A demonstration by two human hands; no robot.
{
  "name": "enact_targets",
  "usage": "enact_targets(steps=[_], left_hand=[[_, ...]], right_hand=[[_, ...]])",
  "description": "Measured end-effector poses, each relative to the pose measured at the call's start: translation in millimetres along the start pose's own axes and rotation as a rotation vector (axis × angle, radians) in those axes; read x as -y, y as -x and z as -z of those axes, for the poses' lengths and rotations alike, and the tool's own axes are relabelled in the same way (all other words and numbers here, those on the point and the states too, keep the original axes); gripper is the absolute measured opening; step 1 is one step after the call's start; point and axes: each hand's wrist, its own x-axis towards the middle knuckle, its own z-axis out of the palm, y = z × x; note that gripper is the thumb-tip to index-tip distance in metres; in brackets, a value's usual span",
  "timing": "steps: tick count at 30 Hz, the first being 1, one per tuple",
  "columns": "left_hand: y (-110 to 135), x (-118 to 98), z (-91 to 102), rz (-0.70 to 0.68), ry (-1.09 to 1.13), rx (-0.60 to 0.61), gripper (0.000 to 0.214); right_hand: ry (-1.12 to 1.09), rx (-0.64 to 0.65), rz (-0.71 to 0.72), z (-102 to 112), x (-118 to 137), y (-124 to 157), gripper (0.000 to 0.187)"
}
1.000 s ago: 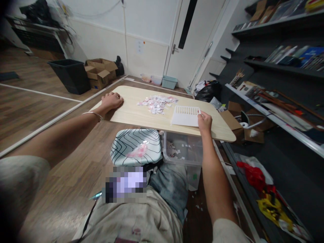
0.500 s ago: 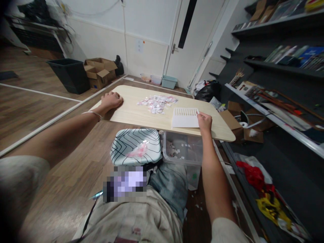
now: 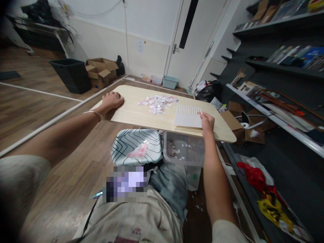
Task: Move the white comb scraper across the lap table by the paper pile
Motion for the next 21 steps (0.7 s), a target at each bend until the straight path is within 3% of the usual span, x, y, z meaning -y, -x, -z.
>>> enact_targets(steps=[9,16,21], left_hand=[[-2,2,-1.7,-0.005,-0.022,0.013,0.073],[-2,2,-2.6,-0.013,-0.013,0.001,0.074],[3,0,-0.6,-0.017,-0.040,0.017,0.075]], right_hand=[[0.080,0.200,-0.038,-1,-2,4,0.017],[-0.066,0.066,-0.056,5,-7,-10,0.032],[-0.068,0.039,-0.067,5,-12,-16,0.046]])
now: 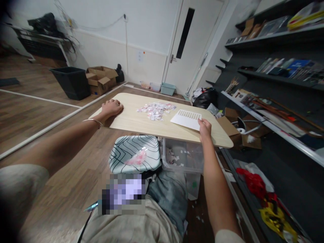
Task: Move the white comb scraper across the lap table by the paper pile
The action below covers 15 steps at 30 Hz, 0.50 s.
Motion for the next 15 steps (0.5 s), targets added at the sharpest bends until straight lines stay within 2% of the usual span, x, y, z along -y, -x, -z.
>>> enact_targets(steps=[3,10,15], left_hand=[[2,-1,0.9,0.001,0.000,0.009,0.076],[3,-2,2.6,0.000,-0.013,0.009,0.073],[3,-2,4.6,-0.008,-0.016,0.027,0.070]], right_hand=[[0.048,0.039,0.041,-2,-2,2,0.054],[-0.023,0.115,0.080,-14,-3,10,0.083],[0.005,0.195,0.088,-20,-1,13,0.081]])
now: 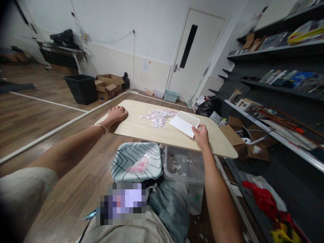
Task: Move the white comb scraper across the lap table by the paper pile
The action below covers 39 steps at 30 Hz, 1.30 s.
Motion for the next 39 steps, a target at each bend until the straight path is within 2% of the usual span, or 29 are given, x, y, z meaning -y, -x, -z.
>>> enact_targets(steps=[5,10,13,16,19,22,28,35,39], left_hand=[[2,-1,-0.1,-0.001,0.010,-0.018,0.068],[-1,0,-2.0,-0.004,0.030,-0.022,0.069],[-4,1,-3.6,-0.003,0.048,-0.021,0.069],[-4,2,-3.6,-0.006,0.048,-0.016,0.071],[-3,2,-2.2,-0.006,0.047,-0.022,0.070],[-1,2,-1.0,-0.004,0.049,-0.021,0.070],[-1,1,-1.1,-0.009,0.046,-0.028,0.071],[-2,1,-1.9,-0.003,0.022,-0.016,0.069],[-3,1,-3.4,0.007,0.010,-0.018,0.069]], right_hand=[[0.061,0.059,-0.020,2,0,0,0.059],[0.022,-0.032,-0.121,9,3,-1,0.039],[-0.073,-0.040,-0.122,10,5,2,0.045],[-0.128,-0.033,-0.131,8,6,4,0.060],[-0.130,0.009,-0.123,3,5,4,0.077],[-0.088,0.046,-0.100,0,3,4,0.084],[-0.071,0.048,-0.084,1,4,5,0.084],[-0.023,0.181,-0.109,9,13,12,0.072],[-0.049,0.211,-0.081,9,14,14,0.073]])
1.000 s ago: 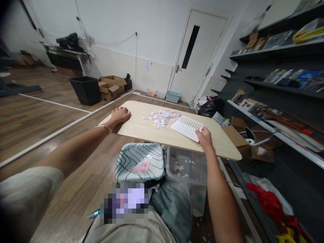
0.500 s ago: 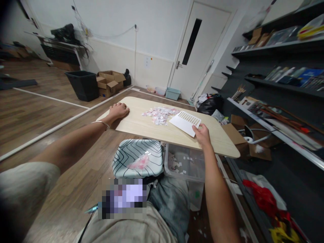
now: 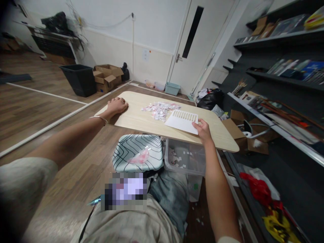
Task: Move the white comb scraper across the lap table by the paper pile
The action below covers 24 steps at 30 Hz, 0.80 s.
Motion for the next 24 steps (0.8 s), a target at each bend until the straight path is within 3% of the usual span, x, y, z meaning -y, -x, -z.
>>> enact_targets(steps=[10,14,18,24], left_hand=[[-1,1,-1.2,0.001,0.007,-0.011,0.070],[0,0,0.3,0.000,0.001,-0.003,0.068],[1,-1,0.8,-0.004,-0.002,0.000,0.067],[0,1,-0.3,-0.002,0.002,-0.006,0.068]], right_hand=[[-0.040,-0.107,-0.005,0,-13,-11,0.088],[-0.036,-0.083,-0.018,-1,-15,-14,0.087],[0.002,-0.054,-0.021,-3,-16,-14,0.081],[0.074,-0.115,-0.039,-1,-12,-15,0.054]])
